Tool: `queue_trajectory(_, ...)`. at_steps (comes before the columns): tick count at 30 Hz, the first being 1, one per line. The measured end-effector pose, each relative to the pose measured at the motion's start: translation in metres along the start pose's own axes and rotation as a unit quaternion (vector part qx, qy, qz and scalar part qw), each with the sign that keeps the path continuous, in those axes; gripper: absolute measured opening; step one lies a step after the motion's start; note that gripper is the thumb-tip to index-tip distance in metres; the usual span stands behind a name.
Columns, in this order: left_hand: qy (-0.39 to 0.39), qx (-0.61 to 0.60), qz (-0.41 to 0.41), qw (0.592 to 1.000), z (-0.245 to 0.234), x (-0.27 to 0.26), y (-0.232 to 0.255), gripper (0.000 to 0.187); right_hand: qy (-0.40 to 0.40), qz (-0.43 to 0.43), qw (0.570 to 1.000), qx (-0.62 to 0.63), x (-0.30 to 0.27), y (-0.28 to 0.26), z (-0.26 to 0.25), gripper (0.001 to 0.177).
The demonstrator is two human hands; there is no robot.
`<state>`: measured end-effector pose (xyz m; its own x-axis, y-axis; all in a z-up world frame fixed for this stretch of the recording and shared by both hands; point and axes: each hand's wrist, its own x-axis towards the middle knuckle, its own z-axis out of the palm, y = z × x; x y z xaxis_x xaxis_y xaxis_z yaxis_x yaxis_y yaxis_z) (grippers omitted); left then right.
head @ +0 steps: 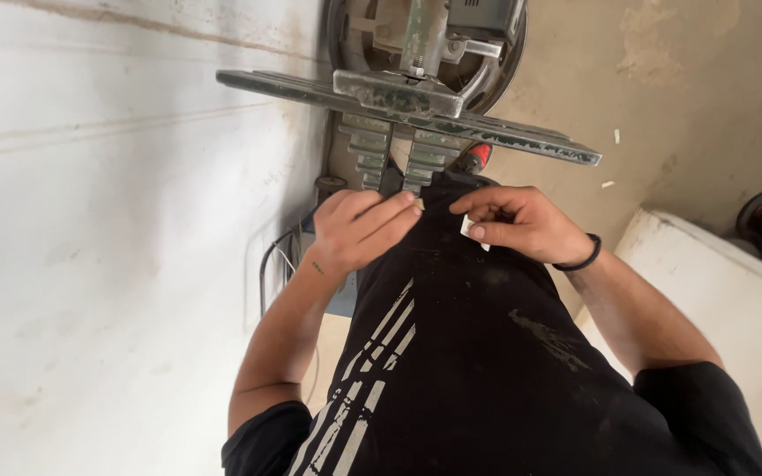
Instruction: Applying masking tape to the slots of a metal motor stator
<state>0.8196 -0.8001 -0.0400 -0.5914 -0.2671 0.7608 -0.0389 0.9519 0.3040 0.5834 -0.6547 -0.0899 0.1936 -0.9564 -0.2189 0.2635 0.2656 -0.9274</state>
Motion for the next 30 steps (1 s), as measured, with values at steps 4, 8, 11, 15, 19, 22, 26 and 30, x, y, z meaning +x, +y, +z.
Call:
queue_trajectory(4,-0.013,0.059,-0.012,0.998,0.013,-0.002,0.01,0.023,-0.022,0.0,1.0,-0.005,0.007,0.018,-0.002,0.032)
queue_trajectory(8,-0.018,0.072,-0.035,0.997,0.01,0.006,0.017,0.025,-0.009,-0.012,0.999,0.039,0.009,0.054,-0.007,0.039)
queue_trajectory(11,-0.03,0.068,-0.07,0.995,0.005,0.009,0.027,0.027,-0.012,-0.022,0.998,0.05,0.019,0.059,-0.007,0.041)
queue_trajectory(15,-0.008,0.029,-0.06,0.998,0.003,0.017,0.024,0.025,0.016,-0.035,0.998,0.049,0.031,0.052,0.001,0.04)
queue_trajectory(19,-0.043,-0.001,-0.148,0.988,0.014,-0.025,0.024,0.035,0.018,-0.04,0.997,0.061,0.042,0.058,0.009,0.04)
queue_trajectory(22,-0.071,-0.027,-0.189,0.979,0.014,-0.034,0.021,0.027,0.045,-0.029,0.996,0.078,0.043,0.057,0.014,0.036)
queue_trajectory(26,-0.11,-0.051,-0.265,0.956,0.016,-0.055,0.018,0.022,0.084,0.005,0.995,0.056,0.04,0.058,0.018,0.032)
queue_trajectory(30,-0.09,-0.111,-0.272,0.952,0.011,-0.032,0.013,0.02,0.114,0.031,0.992,0.047,0.043,0.057,0.019,0.029)
